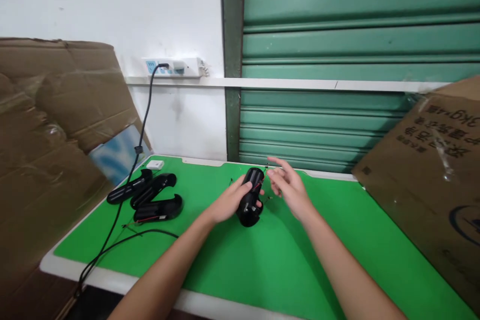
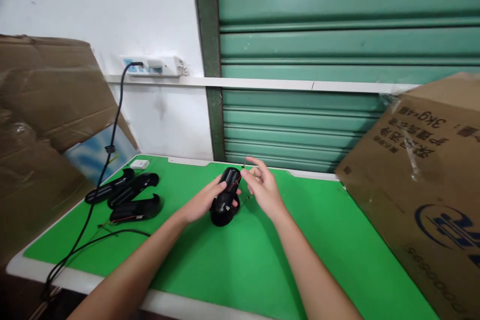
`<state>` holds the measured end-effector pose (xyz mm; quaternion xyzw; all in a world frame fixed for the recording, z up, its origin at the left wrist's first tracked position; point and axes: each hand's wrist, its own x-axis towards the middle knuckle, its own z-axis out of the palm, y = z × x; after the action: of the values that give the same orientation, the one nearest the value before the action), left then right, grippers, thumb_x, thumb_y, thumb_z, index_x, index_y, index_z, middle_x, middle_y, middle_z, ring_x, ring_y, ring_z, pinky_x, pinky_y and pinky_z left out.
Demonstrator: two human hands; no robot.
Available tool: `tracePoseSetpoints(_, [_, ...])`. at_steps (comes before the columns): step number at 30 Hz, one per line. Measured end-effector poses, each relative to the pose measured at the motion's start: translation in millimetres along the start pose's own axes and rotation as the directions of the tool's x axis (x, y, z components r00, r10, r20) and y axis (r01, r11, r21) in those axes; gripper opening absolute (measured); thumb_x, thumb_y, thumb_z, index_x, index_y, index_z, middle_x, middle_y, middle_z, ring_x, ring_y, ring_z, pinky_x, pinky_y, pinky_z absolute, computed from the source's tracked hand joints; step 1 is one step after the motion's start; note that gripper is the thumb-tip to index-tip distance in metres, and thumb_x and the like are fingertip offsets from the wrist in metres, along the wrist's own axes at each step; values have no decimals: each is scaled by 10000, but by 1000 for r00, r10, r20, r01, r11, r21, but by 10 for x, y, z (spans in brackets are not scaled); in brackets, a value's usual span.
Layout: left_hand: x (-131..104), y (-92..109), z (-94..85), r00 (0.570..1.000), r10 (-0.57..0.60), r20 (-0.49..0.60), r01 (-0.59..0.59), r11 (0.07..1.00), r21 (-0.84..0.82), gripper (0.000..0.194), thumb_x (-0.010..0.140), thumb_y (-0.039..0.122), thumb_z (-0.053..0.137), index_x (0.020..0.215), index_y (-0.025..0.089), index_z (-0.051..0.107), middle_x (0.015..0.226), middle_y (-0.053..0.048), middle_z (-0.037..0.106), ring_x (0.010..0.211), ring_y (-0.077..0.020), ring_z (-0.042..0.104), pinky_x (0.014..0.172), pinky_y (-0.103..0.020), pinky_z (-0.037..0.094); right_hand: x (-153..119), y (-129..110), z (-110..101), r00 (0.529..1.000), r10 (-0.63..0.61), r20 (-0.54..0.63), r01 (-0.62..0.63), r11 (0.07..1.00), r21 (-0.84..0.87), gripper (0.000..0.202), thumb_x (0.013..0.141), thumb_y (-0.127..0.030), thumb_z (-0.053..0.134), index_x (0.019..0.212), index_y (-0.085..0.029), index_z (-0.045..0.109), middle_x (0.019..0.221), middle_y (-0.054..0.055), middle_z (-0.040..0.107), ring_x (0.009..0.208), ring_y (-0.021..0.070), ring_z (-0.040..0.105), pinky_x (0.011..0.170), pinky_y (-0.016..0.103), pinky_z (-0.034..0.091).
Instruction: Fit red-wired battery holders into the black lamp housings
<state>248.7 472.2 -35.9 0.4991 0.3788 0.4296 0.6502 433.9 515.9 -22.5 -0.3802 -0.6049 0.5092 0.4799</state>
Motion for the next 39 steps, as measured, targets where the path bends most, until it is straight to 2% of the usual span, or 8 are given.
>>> tracePoseSetpoints(6, [-32,21,46,1000,-8,-13,9,999,38,707,759,594,774,1261,177,501,1126,-105,666,800,-164,710,750,-319,590,-5,14,32,1000,-3,16,4,1000,-24,520,722,-618,708,926,-154,592,610,-52,462,479,34,379,444,183,291])
tracePoseSetpoints(12, [6,-2,37,996,44,-84,-47,998,-40,648,771,584,759,1197,189,472,1140,-117,687,782,-197,737,722,-344,605,-27,76,36,997,-70,-31,64,983,-171,410,744,-537,656,852,-147,597,655,-3,554,565,66,481,536,195,381])
tracePoseSetpoints(18, [60,-14,-1,935,193,-297,-191,981,37,618,783,546,742,1184,205,418,1087,-70,679,784,-161,706,759,-326,584,-120,34,3,971,-55,232,158,878,-452,144,734,-286,578,747,-152,631,644,-5,511,617,82,458,598,211,363])
tracePoseSetpoints(22, [27,-8,13,947,246,-207,-229,968,101,745,781,427,767,1333,215,312,1108,-58,617,850,-155,677,858,-358,571,-150,-17,44,935,-342,93,335,769,-544,175,780,-323,612,833,-166,670,869,52,612,837,131,536,729,244,411])
tracePoseSetpoints(26, [-14,-13,84,956,262,-132,-230,949,216,874,810,346,733,1481,229,185,1167,-70,574,893,-155,632,888,-358,545,-158,7,207,966,-238,-103,179,899,-400,376,832,-532,628,894,-163,588,667,-9,564,614,83,457,615,223,385])
tracePoseSetpoints(31, [-50,-47,122,977,212,-3,-205,947,249,845,821,314,692,1451,235,134,1181,-74,536,937,-165,582,827,-307,503,-170,46,355,967,-144,-211,79,954,-288,355,811,-492,651,857,-140,639,666,10,632,566,73,484,574,214,397])
tracePoseSetpoints(35, [-72,-17,71,984,179,10,-175,953,247,708,805,208,561,1382,219,152,1131,-50,527,958,-164,543,844,-304,465,-196,31,300,957,-205,-206,122,926,-357,287,826,-410,660,881,-141,742,747,35,715,616,88,572,626,223,447])
tracePoseSetpoints(39, [-78,39,25,982,187,-18,-176,949,262,648,856,237,477,1416,216,151,1255,-83,530,999,-173,546,914,-337,456,-232,15,223,916,-401,-4,339,780,-527,227,886,-323,635,987,-197,795,878,36,748,760,107,661,750,247,503])
